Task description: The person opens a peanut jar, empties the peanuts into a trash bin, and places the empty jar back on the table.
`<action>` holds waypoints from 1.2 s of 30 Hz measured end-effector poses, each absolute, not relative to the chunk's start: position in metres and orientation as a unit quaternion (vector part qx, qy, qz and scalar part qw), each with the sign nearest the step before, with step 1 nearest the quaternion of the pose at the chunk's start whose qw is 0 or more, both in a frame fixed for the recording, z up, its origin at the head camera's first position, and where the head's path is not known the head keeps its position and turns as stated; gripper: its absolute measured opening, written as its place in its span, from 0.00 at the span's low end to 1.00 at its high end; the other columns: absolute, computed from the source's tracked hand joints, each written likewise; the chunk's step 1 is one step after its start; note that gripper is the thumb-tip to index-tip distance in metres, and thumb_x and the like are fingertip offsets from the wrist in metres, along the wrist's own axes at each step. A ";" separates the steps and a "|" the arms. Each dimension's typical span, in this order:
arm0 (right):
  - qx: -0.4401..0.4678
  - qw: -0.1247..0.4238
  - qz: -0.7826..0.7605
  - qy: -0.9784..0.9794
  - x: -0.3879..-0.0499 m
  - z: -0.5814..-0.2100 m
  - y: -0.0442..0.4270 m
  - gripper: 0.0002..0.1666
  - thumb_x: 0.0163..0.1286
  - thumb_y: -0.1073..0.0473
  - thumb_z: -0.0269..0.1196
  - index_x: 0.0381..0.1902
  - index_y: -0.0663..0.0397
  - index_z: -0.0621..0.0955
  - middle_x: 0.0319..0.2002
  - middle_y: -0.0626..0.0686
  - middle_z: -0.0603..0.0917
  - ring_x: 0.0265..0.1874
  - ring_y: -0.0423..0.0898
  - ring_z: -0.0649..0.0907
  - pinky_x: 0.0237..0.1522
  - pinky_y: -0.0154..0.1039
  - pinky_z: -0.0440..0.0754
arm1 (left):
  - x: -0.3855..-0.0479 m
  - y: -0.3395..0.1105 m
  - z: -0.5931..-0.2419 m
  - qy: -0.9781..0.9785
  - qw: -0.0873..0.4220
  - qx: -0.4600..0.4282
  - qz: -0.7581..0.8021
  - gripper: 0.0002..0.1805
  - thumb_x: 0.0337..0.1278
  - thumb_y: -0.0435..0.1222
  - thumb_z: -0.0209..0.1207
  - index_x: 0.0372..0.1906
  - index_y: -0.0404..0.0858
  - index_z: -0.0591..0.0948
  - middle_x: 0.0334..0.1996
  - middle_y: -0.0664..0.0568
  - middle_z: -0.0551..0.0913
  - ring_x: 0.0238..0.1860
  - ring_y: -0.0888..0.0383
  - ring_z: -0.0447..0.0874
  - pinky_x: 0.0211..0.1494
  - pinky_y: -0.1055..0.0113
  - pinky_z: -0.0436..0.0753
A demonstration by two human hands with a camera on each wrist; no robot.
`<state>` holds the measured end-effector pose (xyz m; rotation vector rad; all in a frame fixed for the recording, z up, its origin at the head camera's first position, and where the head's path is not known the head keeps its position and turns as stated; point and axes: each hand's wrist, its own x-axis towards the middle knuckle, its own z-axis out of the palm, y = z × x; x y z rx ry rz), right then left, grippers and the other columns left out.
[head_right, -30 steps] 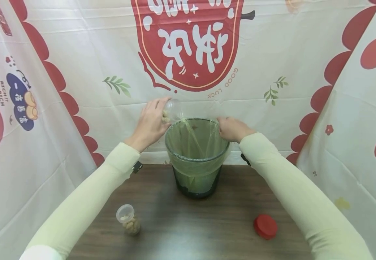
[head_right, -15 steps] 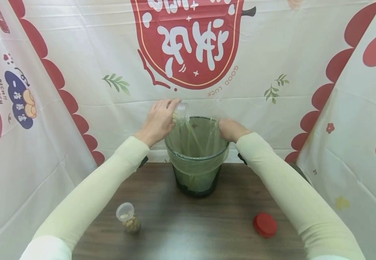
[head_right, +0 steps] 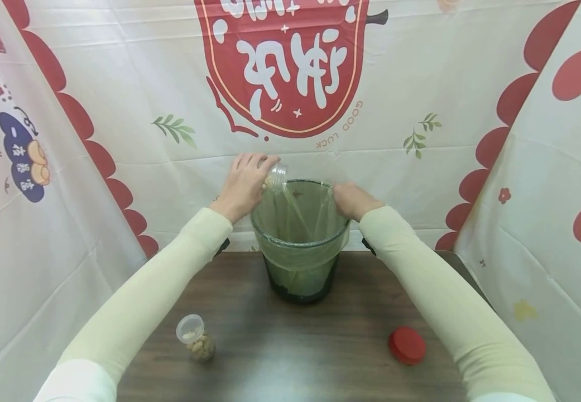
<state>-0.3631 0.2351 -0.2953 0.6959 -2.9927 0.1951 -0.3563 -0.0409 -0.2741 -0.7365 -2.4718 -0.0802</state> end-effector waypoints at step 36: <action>0.217 0.018 0.068 -0.974 -0.364 -0.295 0.232 0.12 0.70 0.79 0.54 0.47 0.70 0.81 0.35 0.63 0.84 0.32 0.55 0.82 0.37 0.51 0.86 | -0.352 -0.035 -0.271 -0.864 0.345 -0.304 0.203 0.30 0.64 0.35 0.73 0.68 0.51 0.78 0.66 0.48 0.81 0.74 0.47 0.72 0.84 0.49 0.68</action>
